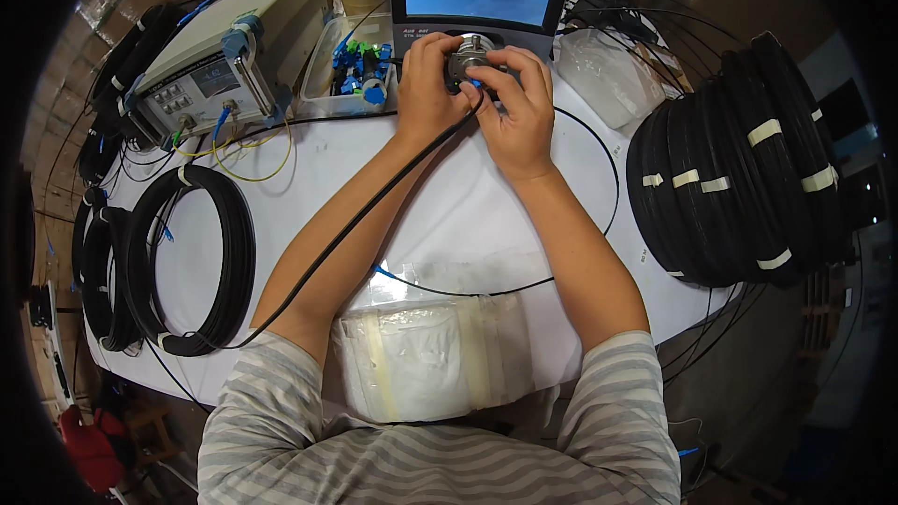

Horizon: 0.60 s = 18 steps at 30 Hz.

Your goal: Inspecting cable connectors using a digital microscope and testing probes at a workbench.

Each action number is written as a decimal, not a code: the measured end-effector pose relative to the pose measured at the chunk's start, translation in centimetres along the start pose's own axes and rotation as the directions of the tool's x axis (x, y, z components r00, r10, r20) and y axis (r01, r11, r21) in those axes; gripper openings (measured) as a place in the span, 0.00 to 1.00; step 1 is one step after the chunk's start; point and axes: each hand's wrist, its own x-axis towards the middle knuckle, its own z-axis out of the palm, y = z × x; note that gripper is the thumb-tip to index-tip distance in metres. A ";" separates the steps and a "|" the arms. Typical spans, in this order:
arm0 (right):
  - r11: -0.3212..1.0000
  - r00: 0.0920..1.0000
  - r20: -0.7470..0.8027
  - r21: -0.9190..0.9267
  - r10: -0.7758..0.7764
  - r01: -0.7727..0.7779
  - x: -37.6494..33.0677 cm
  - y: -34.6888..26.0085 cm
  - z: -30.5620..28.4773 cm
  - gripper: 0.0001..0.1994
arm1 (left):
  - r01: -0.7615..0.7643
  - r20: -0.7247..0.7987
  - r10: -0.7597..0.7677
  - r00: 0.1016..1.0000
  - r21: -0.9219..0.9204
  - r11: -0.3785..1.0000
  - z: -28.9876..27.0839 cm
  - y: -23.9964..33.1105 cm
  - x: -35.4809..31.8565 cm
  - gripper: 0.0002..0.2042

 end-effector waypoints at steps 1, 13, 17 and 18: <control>1.000 1.000 -0.006 0.010 -0.022 0.022 0.3 -0.3 -0.2 0.11 | 0.001 -0.001 -0.001 1.000 -0.002 1.000 0.0 -0.2 -0.2 0.31; 0.700 0.762 0.440 0.336 0.476 -0.631 -4.7 -10.8 -8.8 0.08 | 0.069 0.098 -0.065 0.993 -0.038 0.997 -1.4 1.0 0.4 0.31; 0.538 0.597 0.575 0.295 0.559 -0.789 -8.4 -16.3 -13.2 0.07 | 0.179 0.190 -0.178 0.966 0.010 0.984 -2.5 2.5 0.8 0.31; 0.586 0.615 0.593 0.276 0.520 -0.762 -9.0 -17.5 -14.0 0.07 | 0.192 0.194 -0.189 0.963 0.003 0.981 -2.0 2.2 0.4 0.31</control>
